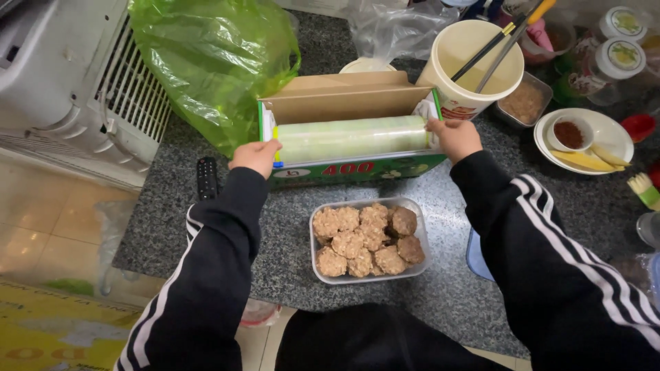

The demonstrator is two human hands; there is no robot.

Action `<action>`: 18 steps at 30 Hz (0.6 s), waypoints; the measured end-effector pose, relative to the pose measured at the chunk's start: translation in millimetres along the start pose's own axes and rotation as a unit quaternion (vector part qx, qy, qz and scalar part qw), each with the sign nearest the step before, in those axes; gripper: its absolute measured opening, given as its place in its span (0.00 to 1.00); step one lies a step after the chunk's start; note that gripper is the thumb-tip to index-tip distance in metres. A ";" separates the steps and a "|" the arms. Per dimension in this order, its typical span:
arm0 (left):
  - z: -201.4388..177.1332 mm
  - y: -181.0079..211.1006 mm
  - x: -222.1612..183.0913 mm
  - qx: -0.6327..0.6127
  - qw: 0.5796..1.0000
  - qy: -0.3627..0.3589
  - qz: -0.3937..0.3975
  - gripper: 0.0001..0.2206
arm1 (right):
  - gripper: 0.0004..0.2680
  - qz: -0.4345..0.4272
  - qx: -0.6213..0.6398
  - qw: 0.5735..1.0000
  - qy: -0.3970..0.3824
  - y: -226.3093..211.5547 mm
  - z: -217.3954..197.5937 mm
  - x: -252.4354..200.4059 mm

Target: Wrapping plastic containers filled with food using plastic food wrap from a dispenser box.

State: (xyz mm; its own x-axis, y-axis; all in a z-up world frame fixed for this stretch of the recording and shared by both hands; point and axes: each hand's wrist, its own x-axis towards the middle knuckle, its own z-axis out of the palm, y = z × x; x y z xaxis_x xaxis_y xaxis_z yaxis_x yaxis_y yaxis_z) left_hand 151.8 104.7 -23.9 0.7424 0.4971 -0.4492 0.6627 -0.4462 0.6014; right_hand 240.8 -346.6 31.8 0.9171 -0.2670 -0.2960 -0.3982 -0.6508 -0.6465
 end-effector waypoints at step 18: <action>-180.7 207.4 -127.8 -0.452 0.878 -0.157 0.002 0.08 | 0.17 -0.450 -0.359 0.809 0.116 -116.5 -141.1 7.1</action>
State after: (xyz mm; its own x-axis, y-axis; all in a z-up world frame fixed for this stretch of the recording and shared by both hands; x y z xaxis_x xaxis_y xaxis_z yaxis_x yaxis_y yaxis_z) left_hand 176.6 83.0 277.6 0.8294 0.2035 -0.5203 0.4164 0.3958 0.8185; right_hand 296.5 -372.9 204.3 0.8412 0.4733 0.2615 0.4719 -0.8787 0.0722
